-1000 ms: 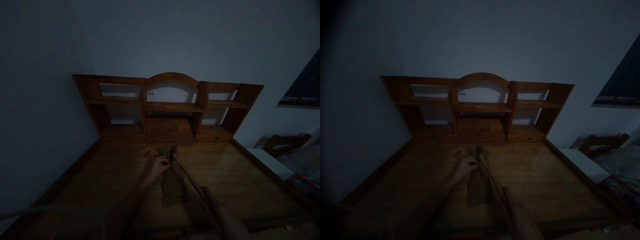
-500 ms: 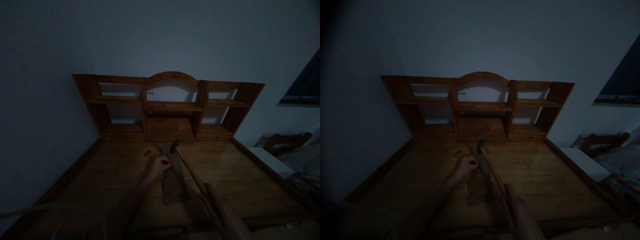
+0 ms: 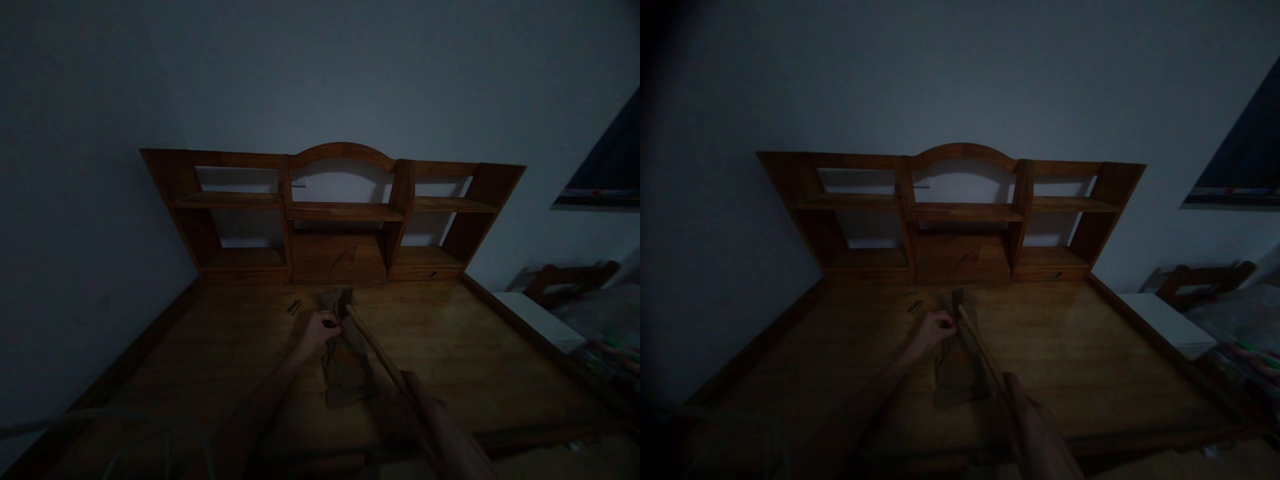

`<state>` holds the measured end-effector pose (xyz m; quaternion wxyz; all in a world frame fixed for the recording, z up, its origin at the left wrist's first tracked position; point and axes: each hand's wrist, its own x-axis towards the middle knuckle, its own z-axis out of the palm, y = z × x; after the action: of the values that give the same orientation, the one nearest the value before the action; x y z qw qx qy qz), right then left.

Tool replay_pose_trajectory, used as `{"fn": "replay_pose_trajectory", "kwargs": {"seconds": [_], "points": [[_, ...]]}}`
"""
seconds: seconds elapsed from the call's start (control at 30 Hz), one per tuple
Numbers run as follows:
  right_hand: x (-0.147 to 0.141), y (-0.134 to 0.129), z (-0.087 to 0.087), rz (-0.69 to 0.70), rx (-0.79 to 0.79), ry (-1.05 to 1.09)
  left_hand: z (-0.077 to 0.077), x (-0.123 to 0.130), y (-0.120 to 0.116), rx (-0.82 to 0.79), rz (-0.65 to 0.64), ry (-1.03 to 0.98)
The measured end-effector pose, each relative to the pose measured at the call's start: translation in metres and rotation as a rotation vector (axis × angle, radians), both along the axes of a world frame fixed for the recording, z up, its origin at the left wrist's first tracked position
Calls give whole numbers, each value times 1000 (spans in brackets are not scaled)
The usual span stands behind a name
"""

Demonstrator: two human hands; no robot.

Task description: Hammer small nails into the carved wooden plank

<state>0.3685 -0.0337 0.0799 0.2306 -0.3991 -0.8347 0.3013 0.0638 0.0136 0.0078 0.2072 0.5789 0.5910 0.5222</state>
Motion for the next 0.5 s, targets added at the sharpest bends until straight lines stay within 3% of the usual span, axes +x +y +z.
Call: {"fn": "replay_pose_trajectory", "kwargs": {"seconds": [0.1, 0.27, 0.4, 0.5], "points": [[2, 2, -8, 9, -8, 51, 0, 0, 0, 4, 12, 24], [2, 10, -24, -109, -27, 192, -3, -2, -1, -18, 29, 65], [-5, 29, -23, -166, -152, 282, -6, -6, -1, -51, 22, 77], [-5, 45, -25, -210, -160, 348, -4, -5, -2, -64, 18, 84]]}}
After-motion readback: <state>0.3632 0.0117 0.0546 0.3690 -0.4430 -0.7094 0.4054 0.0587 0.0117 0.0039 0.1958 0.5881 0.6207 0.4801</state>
